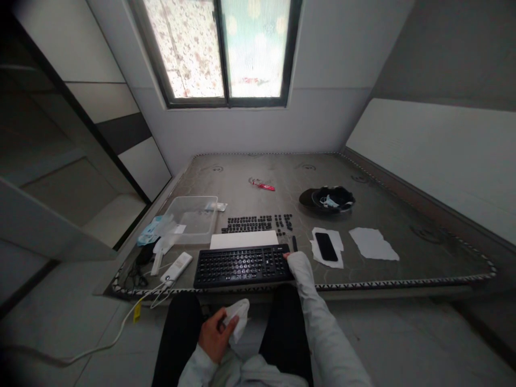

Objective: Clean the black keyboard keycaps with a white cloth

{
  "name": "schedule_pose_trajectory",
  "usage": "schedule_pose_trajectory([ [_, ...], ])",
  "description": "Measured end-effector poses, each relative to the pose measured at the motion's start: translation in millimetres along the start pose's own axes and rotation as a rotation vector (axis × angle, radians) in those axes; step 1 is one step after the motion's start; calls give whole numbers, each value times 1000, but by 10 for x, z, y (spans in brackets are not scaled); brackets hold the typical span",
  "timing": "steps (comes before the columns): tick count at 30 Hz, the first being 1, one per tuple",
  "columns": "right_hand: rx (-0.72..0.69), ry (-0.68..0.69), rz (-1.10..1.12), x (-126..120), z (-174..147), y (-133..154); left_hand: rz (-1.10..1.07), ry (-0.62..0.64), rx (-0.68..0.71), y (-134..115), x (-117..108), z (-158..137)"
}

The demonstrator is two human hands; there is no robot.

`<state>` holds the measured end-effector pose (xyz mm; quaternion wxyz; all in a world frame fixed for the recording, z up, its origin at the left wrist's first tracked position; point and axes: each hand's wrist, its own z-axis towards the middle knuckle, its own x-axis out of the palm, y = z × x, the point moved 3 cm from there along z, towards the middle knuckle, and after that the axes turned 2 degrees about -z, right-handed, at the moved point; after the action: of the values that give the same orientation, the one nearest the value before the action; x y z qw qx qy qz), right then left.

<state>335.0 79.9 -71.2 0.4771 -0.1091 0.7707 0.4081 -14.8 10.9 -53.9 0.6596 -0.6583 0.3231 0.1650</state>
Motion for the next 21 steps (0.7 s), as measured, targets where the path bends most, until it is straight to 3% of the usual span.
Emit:
schedule_pose_trajectory([
  [8,-59,35,90,68,-45,-35,-34,37,-2,-25,-13,-2],
  [21,-14,-5,166,116,-57,-151,-22,-7,-23,33,-65,-36],
])
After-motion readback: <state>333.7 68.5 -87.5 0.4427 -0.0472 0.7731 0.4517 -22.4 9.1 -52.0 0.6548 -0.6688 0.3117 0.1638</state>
